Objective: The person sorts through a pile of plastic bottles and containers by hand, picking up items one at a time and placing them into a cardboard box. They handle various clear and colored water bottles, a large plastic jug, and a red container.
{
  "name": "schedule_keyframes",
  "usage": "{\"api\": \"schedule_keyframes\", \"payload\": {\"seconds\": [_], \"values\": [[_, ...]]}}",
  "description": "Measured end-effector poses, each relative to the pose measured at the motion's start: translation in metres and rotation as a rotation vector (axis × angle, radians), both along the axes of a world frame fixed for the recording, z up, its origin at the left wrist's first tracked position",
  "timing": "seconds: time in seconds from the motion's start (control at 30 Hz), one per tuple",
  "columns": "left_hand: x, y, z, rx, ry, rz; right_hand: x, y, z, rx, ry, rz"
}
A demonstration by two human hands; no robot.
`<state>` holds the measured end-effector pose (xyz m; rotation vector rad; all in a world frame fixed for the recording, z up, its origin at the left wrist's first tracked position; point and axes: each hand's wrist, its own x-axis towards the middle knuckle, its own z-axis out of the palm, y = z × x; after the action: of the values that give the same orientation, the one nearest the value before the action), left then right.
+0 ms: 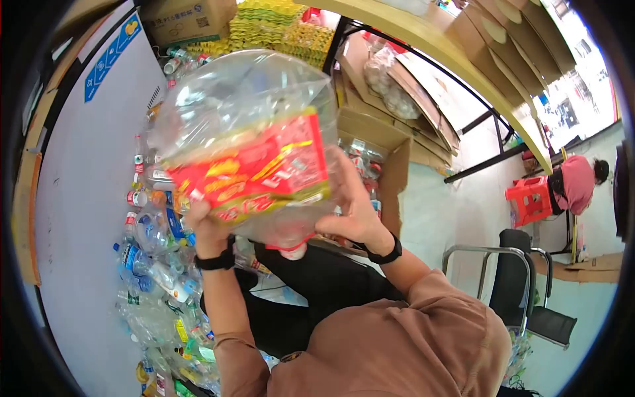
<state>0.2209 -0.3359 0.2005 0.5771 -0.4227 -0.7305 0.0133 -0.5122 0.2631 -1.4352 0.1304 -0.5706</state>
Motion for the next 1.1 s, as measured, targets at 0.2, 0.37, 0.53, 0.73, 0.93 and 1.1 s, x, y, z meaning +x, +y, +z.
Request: {"api": "schedule_keyframes", "payload": {"seconds": [0.2, 0.37, 0.53, 0.73, 0.93, 1.1], "values": [[-0.098, -0.114, 0.012, 0.351, -0.063, -0.145, -0.087, -0.076, -0.028, 0.294, -0.133, -0.355], [-0.127, -0.118, 0.007, 0.723, -0.121, -0.129, -0.125, -0.149, -0.139, 0.481, 0.090, -0.693], [-0.124, -0.079, 0.005, 0.796, -0.131, -0.023, -0.116, -0.183, -0.248, 0.590, 0.150, -0.899], [-0.105, -0.047, 0.011, 0.858, -0.073, 0.153, -0.107, -0.183, -0.279, 0.623, 0.190, -1.012], [-0.093, -0.040, 0.003, 0.894, -0.004, 0.282, -0.108, -0.185, -0.303, 0.620, 0.245, -1.023], [-0.107, -0.090, -0.016, 0.922, -0.279, 0.036, -0.106, -0.178, -0.312, 0.557, 0.510, -1.065]]}}
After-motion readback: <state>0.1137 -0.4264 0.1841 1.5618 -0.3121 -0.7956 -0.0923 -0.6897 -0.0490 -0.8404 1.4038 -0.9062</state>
